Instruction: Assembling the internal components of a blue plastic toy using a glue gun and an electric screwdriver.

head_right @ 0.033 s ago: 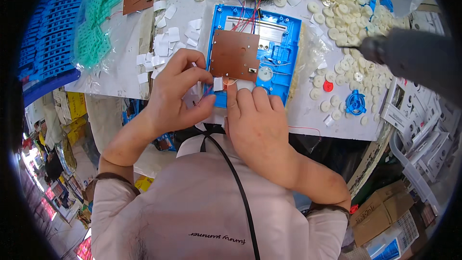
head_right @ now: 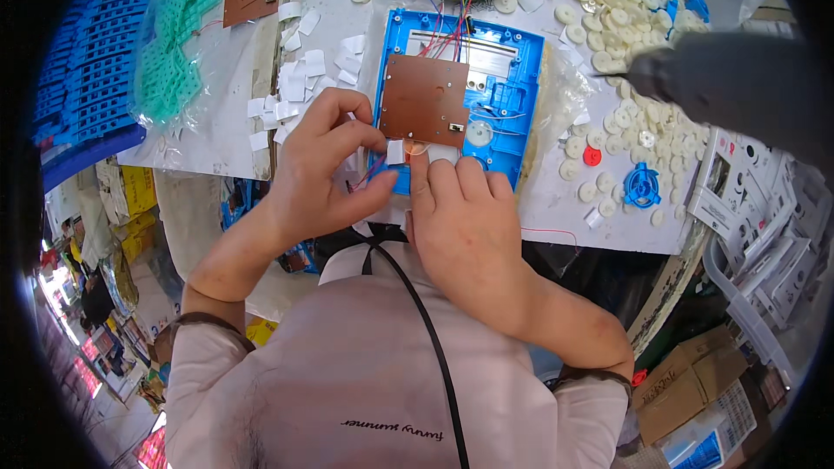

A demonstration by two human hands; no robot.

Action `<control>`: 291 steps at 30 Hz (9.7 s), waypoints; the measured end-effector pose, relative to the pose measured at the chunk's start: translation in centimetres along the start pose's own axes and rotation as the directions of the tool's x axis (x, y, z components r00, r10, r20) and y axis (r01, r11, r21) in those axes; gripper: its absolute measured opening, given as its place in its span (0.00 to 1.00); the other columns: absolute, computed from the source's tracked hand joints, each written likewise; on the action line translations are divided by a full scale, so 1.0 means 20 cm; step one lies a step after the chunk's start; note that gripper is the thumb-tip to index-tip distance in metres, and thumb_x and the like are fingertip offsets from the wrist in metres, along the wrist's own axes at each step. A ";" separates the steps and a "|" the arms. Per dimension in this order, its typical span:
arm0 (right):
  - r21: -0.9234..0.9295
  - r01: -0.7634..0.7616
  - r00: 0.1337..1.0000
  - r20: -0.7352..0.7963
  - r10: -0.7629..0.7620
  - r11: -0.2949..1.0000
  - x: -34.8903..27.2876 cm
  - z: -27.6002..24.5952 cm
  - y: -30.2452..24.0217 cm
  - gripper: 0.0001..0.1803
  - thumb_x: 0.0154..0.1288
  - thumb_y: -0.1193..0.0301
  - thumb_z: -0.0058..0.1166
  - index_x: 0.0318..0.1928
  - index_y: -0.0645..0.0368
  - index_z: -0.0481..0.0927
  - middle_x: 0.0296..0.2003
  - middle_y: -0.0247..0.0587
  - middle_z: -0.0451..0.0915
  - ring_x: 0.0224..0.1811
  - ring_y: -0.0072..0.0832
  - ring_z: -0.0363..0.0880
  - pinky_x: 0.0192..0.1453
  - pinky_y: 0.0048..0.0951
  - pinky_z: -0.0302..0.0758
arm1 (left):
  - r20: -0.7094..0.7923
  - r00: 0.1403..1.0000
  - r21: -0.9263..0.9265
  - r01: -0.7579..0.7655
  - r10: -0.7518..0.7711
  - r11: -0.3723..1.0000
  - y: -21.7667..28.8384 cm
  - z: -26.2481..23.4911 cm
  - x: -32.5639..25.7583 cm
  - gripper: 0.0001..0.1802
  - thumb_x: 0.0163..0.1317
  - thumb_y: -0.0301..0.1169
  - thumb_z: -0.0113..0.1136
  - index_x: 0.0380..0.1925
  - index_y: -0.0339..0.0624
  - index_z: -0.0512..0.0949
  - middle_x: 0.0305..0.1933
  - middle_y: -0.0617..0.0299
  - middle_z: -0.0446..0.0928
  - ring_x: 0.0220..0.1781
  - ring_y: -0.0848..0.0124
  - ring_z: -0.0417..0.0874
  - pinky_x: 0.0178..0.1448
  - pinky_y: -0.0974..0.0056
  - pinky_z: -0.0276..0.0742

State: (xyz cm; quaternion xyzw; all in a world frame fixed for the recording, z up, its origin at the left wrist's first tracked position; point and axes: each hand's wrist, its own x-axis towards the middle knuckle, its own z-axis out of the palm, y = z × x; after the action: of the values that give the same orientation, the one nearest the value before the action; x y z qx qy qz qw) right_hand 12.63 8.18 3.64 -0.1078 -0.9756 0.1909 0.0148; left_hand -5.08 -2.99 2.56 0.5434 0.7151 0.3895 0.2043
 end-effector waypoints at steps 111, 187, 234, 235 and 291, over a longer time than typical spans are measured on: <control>0.364 -0.134 0.916 -0.311 0.256 0.922 -0.20 -0.08 0.20 0.14 0.55 0.78 0.69 0.43 0.58 0.84 0.32 0.40 0.83 0.29 0.33 0.80 0.32 0.29 0.76 | 0.153 0.946 0.158 -0.309 0.286 0.938 0.09 0.17 0.00 0.28 0.48 0.31 0.74 0.53 0.46 0.78 0.51 0.60 0.77 0.49 0.59 0.77 0.57 0.52 0.66; -0.016 -0.295 0.922 -0.269 0.280 0.955 0.46 -0.09 0.29 0.18 0.57 0.55 0.64 0.27 0.58 0.84 0.27 0.45 0.84 0.34 0.41 0.82 0.48 0.50 0.66 | -0.071 0.940 0.216 -0.312 0.333 0.925 -0.04 0.16 0.13 0.20 0.47 0.24 0.67 0.44 0.44 0.80 0.48 0.58 0.77 0.47 0.56 0.79 0.53 0.51 0.69; 0.334 0.313 0.947 -0.184 -0.264 0.889 0.22 -0.04 0.14 0.08 0.50 0.74 0.63 0.34 0.53 0.81 0.35 0.35 0.80 0.47 0.37 0.75 0.65 0.49 0.67 | -0.199 0.974 0.098 0.126 -0.105 0.987 -0.07 0.05 0.55 0.10 0.62 0.34 0.64 0.37 0.40 0.85 0.25 0.54 0.82 0.29 0.57 0.84 0.36 0.55 0.78; 0.430 0.324 0.945 -0.191 -0.266 0.843 0.24 -0.08 0.18 0.09 0.50 0.75 0.62 0.35 0.53 0.81 0.35 0.35 0.80 0.47 0.37 0.75 0.64 0.47 0.68 | -0.212 0.974 0.166 0.122 -0.086 0.978 -0.07 0.05 0.57 0.09 0.61 0.35 0.63 0.34 0.41 0.85 0.26 0.54 0.83 0.32 0.53 0.85 0.39 0.52 0.80; 0.159 -0.125 0.909 -0.378 0.177 0.979 0.08 -0.09 0.32 0.08 0.52 0.77 0.66 0.33 0.57 0.81 0.30 0.37 0.77 0.34 0.39 0.73 0.41 0.39 0.70 | 0.735 0.662 0.483 -0.662 0.145 0.573 0.25 0.13 0.72 0.07 0.45 0.33 0.71 0.26 0.45 0.87 0.32 0.57 0.84 0.42 0.62 0.86 0.42 0.57 0.80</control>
State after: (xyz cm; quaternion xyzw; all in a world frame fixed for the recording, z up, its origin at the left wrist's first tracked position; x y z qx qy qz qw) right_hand 12.41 15.02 2.95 -0.2177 -0.9270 0.2299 0.2011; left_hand -4.75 11.82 6.74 0.8311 0.5406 -0.0888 0.0960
